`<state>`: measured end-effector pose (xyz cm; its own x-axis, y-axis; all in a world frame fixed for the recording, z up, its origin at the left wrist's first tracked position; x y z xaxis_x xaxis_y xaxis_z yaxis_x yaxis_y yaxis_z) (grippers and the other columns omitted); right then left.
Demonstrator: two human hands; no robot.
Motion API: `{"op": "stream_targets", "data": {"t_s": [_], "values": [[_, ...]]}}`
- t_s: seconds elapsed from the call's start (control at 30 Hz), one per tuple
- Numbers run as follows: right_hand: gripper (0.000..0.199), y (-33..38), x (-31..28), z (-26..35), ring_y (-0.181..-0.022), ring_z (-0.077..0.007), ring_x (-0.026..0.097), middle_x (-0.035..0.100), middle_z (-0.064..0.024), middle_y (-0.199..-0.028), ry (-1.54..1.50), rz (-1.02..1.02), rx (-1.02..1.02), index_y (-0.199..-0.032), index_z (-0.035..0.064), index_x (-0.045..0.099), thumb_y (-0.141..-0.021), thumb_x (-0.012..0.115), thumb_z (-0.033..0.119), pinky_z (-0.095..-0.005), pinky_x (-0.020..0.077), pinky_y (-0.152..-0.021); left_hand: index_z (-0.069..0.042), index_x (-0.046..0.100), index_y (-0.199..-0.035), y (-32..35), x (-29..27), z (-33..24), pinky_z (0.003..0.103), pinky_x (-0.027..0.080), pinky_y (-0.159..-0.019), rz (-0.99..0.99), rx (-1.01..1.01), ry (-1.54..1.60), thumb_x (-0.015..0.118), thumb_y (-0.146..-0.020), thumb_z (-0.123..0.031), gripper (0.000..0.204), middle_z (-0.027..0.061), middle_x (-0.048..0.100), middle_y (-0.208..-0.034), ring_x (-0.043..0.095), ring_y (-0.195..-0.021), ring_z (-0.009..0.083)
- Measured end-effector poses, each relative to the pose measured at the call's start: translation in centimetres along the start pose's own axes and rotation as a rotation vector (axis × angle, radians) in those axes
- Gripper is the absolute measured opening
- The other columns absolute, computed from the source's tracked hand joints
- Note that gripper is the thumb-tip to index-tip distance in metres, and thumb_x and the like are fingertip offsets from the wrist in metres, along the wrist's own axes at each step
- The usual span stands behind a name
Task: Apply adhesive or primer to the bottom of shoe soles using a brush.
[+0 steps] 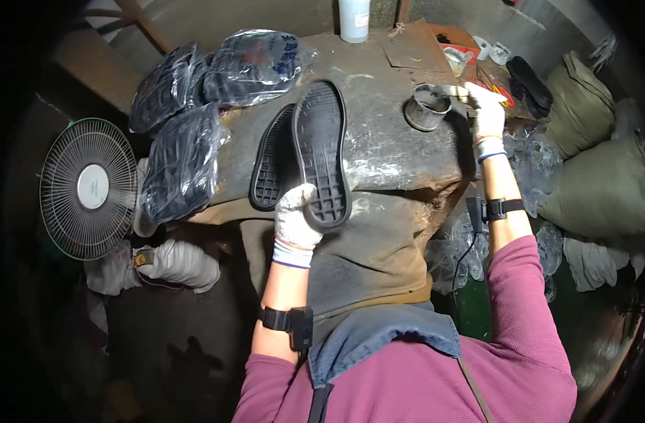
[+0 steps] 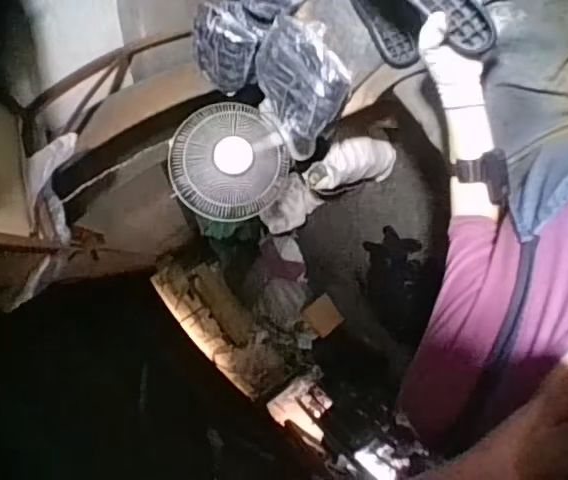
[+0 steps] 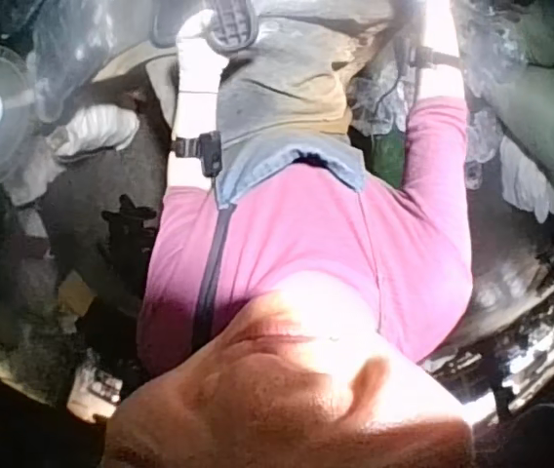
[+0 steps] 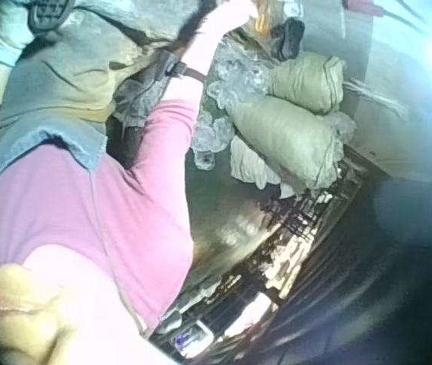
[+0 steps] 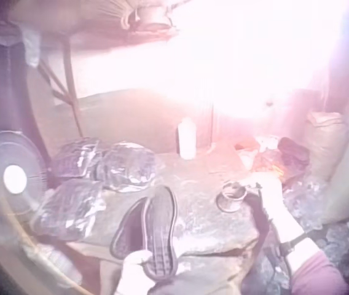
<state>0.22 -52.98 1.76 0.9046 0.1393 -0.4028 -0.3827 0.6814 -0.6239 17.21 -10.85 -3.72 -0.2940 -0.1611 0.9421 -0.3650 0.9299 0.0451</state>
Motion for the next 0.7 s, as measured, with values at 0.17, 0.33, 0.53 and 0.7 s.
{"op": "stream_targets", "data": {"t_s": [0.17, 0.33, 0.53, 0.7], "values": [[0.020, 1.5, 0.4, -3.9, -0.096, -0.0207, 0.072, 0.074, -0.0123, -0.108, -0.858, -0.181, 0.477, -0.110, -0.0041, 0.073, -0.097, 0.065, 0.009, -0.0319, 0.0581, -0.091, -0.006, 0.035, -0.160, -1.2, 8.2, -1.0, 0.081, 0.041, -0.103, 0.272, 0.047, 0.268, 0.066, -0.088, -0.070, 0.101, 0.0259, 0.036, -0.162, 0.040, -0.146, 0.0478], [0.016, 2.6, 2.0, 5.9, -0.095, -0.0193, 0.070, 0.075, -0.0079, -0.101, -0.416, -0.080, 0.076, -0.109, -0.0030, 0.073, -0.095, 0.067, 0.001, -0.0320, 0.0561, -0.088, 0.002, 0.040, -0.155, -2.1, 8.6, -2.0, 0.066, 0.059, -0.088, 0.146, 0.121, 0.124, 0.054, -0.098, -0.065, 0.089, 0.0231, 0.054, -0.149, 0.062, -0.124, 0.0449], [0.021, 4.0, 7.9, 13.8, -0.102, -0.0193, 0.070, 0.074, -0.0119, -0.113, -0.915, 0.004, 0.139, -0.115, -0.0008, 0.074, -0.097, 0.064, 0.000, -0.0336, 0.0569, -0.093, -0.010, 0.047, -0.153, -0.8, 6.2, 2.2, 0.072, 0.056, -0.090, 0.021, -0.074, 0.077, 0.039, -0.106, -0.060, 0.069, 0.0146, 0.062, -0.144, 0.068, -0.117, 0.0436], [0.036, 4.3, 8.5, 16.9, -0.105, -0.0263, 0.072, 0.075, -0.0100, -0.119, -0.092, 0.051, -0.285, -0.121, 0.0093, 0.075, -0.088, 0.062, 0.000, -0.0339, 0.0559, -0.097, -0.007, 0.049, -0.151, 1.1, 5.8, 2.4, 0.075, 0.056, -0.084, -0.012, -0.125, 0.093, 0.041, -0.107, -0.060, 0.069, 0.0206, 0.063, -0.139, 0.067, -0.112, 0.0521]]}}
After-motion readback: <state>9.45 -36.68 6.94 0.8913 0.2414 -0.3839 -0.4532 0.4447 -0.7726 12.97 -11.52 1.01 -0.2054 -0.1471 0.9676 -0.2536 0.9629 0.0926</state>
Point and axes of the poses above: each hand's wrist, its own y-axis away from the middle knuckle, its own x-axis out of the palm, z = x × y, the point moved 6 cm from there along -y, towards the middle knuckle
